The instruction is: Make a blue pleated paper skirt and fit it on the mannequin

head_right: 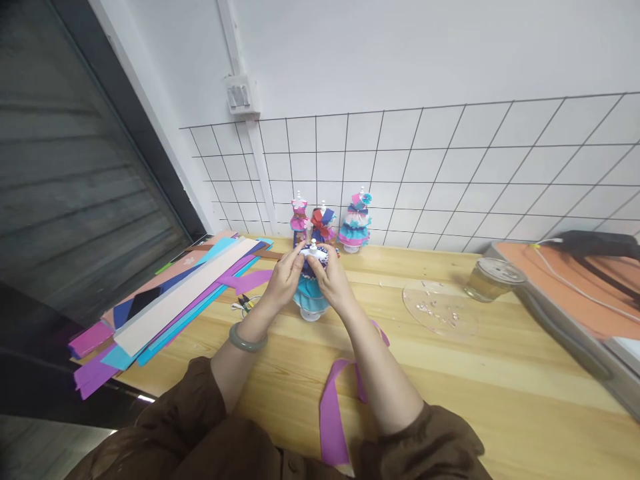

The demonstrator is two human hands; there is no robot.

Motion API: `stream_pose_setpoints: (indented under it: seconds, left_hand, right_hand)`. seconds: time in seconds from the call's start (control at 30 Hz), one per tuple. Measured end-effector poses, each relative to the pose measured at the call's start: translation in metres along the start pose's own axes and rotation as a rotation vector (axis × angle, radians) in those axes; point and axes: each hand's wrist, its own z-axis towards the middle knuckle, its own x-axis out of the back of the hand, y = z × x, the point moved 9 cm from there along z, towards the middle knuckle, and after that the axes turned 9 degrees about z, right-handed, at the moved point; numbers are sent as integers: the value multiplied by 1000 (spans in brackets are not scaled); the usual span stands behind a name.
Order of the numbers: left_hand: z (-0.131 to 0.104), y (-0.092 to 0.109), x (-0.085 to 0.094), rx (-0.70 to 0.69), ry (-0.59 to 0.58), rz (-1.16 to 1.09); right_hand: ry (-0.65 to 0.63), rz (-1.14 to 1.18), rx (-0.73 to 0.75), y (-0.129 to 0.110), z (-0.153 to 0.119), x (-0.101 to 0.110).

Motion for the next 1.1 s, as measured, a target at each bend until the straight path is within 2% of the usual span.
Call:
stream_pose_setpoints:
  seconds: [0.13, 0.33, 0.4, 0.6, 0.73, 0.9, 1.0, 1.1]
  left_hand:
    - [1, -1, 0, -20, 19, 40]
    - [-6, -28, -6, 159, -20, -290]
    - [-11, -32, -9, 176, -43, -337]
    - [-21, -22, -18, 22, -103, -160]
    - [-24, -22, -21, 36, -70, -149]
    - [-28, -22, -16, 69, -33, -172]
    - [-29, -13, -11, 9, -15, -133]
    - [-29, -3, -9, -70, -2, -49]
  right_hand:
    - [25, -4, -9, -3, 1, -1]
    - [42, 47, -33, 5, 5, 3]
    - [33, 75, -42, 7, 6, 5]
    - [5, 137, -56, 12, 4, 9]
    - [-27, 173, -53, 11, -2, 11]
    - [-154, 251, -111, 15, -16, 14]
    - [-217, 199, -105, 17, -22, 14]
    - [-218, 118, -23, 11, -24, 14]
